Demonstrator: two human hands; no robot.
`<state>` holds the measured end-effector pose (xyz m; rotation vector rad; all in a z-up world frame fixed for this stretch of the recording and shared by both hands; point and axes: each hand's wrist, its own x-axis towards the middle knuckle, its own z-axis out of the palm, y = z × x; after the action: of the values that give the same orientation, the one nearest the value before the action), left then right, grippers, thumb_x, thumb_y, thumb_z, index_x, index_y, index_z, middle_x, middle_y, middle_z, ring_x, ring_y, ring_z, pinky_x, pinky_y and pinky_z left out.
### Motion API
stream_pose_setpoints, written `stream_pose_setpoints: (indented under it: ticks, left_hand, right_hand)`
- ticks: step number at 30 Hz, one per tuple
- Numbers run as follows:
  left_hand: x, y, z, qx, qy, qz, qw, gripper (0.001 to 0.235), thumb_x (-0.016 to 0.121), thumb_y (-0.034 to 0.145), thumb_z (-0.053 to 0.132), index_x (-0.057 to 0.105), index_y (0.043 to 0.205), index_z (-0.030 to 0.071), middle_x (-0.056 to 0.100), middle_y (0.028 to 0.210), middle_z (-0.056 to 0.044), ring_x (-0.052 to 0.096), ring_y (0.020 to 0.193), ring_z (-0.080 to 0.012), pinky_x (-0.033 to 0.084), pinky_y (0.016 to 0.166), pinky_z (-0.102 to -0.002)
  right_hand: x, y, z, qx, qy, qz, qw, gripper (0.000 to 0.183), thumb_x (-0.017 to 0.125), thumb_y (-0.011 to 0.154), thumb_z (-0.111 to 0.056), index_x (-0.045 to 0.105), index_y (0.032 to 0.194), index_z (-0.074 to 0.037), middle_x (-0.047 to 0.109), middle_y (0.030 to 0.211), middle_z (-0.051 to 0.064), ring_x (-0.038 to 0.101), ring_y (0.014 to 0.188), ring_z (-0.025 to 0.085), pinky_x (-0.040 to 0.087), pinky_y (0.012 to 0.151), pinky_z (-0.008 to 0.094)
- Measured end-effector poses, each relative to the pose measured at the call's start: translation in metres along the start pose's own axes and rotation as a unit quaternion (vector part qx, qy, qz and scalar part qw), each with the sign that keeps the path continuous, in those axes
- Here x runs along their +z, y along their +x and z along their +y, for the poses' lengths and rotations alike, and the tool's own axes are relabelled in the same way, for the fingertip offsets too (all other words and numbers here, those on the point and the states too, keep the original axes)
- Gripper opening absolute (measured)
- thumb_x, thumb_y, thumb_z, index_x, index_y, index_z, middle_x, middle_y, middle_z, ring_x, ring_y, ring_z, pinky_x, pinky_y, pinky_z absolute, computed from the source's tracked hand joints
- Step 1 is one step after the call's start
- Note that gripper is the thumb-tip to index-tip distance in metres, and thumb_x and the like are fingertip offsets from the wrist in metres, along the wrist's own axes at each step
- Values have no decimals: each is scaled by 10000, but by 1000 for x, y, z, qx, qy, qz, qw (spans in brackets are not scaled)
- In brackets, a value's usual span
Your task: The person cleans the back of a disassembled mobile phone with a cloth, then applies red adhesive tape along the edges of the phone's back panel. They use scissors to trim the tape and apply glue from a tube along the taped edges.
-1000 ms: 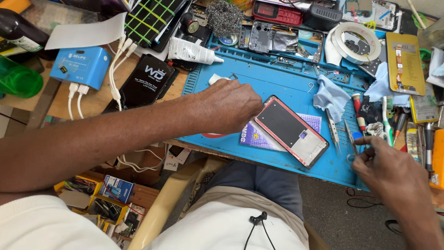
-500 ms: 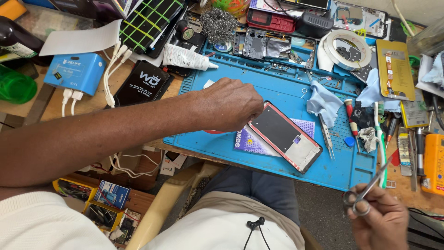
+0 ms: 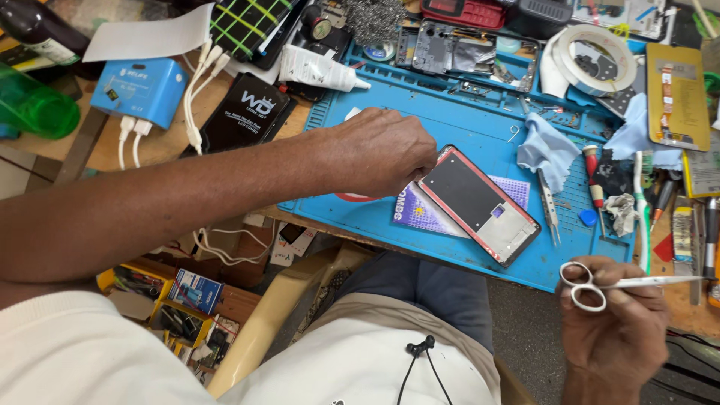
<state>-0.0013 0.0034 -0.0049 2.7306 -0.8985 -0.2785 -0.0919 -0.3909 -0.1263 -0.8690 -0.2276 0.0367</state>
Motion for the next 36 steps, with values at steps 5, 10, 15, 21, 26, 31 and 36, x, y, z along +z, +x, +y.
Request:
stream_pose_setpoints:
  ticks: [5,10,15,21,26,31,36]
  left_hand:
    - [3,3,0,43,2,52,998,117,691,868,121,799,914,113,740,775,-112,720,685,-245,562,587,-453]
    - [0,9,-1,5,20,-15,1000,130,673,902,112,790,957,120,736,795,-121,733,693,-242,578,581,-445]
    - [-5,15,-2,16,17,-13,1000,124,698,849,87,794,911,136,741,778,-112,725,700,-261,568,583,-463]
    - [-5,17,-1,11,21,-17,1000,128,679,868,81,788,912,133,745,788,-117,733,705,-249,573,588,-452]
    - [-5,16,-3,25,37,-22,999,160,684,830,46,789,912,135,742,794,-129,712,714,-279,561,593,-466]
    - [-5,22,1,28,46,-18,998,134,697,843,50,790,896,131,746,800,-105,719,703,-241,570,592,-439]
    - [-4,28,2,24,58,-28,998,101,721,849,83,792,892,142,744,785,-77,714,693,-208,568,576,-408]
  right_hand:
    - [-15,-25,-12,163,-166,-61,971,119,544,853,66,657,821,78,685,849,268,697,822,306,574,698,376]
    - [-22,-77,34,305,-266,-435,804,141,708,878,-95,726,785,9,779,809,149,725,829,241,610,733,367]
    - [-51,-103,49,420,-286,-421,751,106,716,861,-82,726,868,24,772,825,155,744,820,239,626,719,377]
    - [-49,-95,33,398,-304,-359,787,167,724,841,-67,725,969,41,764,844,161,767,808,236,646,702,389]
    - [4,-43,-25,236,-406,-118,875,282,729,794,-51,715,1059,43,746,861,155,799,804,217,675,681,393]
    - [96,38,-30,67,-761,-190,617,408,831,761,-207,746,1129,-53,754,888,70,708,805,172,605,735,316]
    - [156,98,-9,40,-796,-282,534,401,790,845,-356,746,1154,-104,761,937,95,763,763,224,603,683,378]
